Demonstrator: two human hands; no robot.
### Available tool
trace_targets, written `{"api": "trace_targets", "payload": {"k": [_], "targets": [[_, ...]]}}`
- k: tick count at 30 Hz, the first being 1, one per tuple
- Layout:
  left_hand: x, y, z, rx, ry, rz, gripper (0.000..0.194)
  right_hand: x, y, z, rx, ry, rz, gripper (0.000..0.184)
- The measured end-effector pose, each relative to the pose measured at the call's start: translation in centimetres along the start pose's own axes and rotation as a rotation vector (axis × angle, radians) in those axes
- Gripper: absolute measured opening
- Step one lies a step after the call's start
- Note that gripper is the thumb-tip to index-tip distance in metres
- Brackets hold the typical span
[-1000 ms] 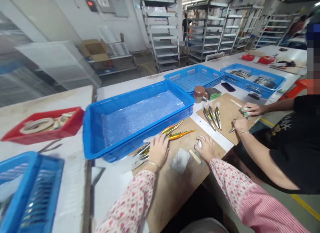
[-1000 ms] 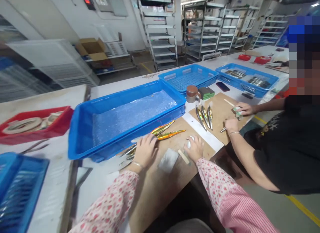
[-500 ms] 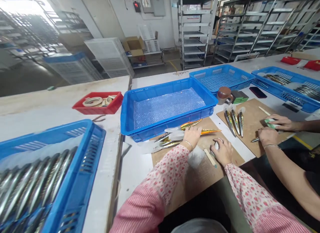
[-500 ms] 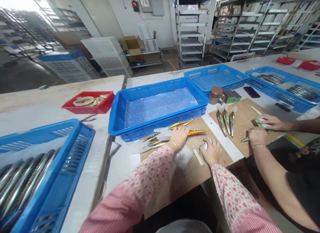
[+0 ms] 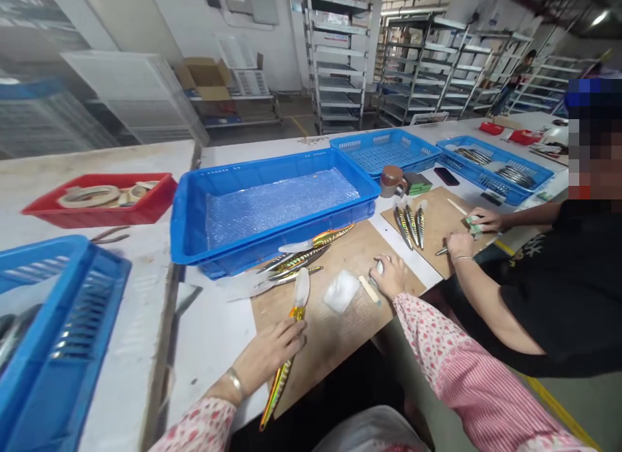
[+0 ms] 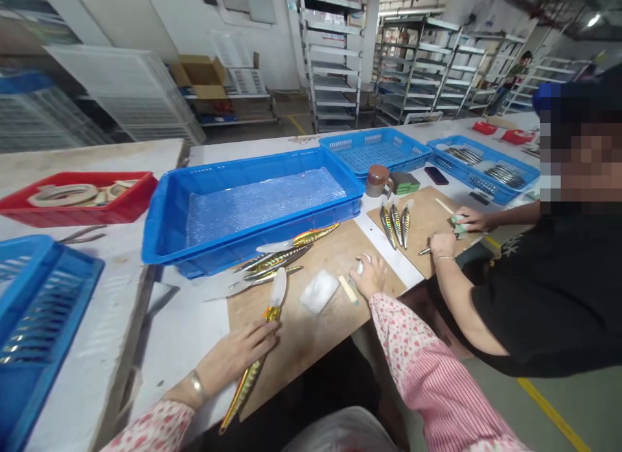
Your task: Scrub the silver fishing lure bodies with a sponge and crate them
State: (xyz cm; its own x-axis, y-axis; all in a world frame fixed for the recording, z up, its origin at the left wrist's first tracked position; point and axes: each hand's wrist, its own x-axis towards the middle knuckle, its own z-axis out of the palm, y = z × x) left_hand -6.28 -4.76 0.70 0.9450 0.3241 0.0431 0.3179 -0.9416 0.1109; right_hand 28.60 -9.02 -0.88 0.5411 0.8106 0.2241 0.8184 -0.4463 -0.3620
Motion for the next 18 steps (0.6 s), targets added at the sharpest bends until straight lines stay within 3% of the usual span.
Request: {"api": "trace_targets", "payload": {"k": [2, 5, 7, 9, 12, 14, 16, 18], "targets": [[-1.2, 0.1, 0.8, -0.036, 0.02, -0.029, 0.038, 0.0, 0.1, 0.0, 0.002, -0.002, -0.001, 0.031], [-1.5, 1.2, 0.3, -0.207, 0.114, -0.13, 0.038, 0.0, 0.4, 0.1, 0.007, -0.023, 0.009, 0.032], [-0.8, 2.3, -0.1, -0.309, 0.235, -0.264, 0.034, 0.0, 0.6, 0.3, 0.005, -0.039, 0.014, 0.034], [0.4, 3.5, -0.3, -0.306, 0.329, -0.485, 0.034, 0.2, 0.8, 0.2, 0.009, -0.051, 0.009, 0.035], [2.0, 4.8, 0.0, -0.272, 0.212, -0.803, 0.055, 0.7, 0.6, -0.7, 0.023, -0.079, 0.004, 0.035], [2.4, 5.3, 0.1, -0.326, 0.111, -0.933, 0.052, 1.3, 0.2, -1.6, 0.032, -0.063, -0.01, 0.036], [2.2, 5.7, -0.1, -0.457, 0.131, -0.955, 0.047, 2.0, -0.7, -2.5, 0.053, -0.013, -0.05, 0.037], [1.5, 6.3, -0.7, -0.71, 0.239, -0.845, 0.048, 2.5, -2.0, -3.0, 0.073, 0.023, -0.111, 0.038]]}}
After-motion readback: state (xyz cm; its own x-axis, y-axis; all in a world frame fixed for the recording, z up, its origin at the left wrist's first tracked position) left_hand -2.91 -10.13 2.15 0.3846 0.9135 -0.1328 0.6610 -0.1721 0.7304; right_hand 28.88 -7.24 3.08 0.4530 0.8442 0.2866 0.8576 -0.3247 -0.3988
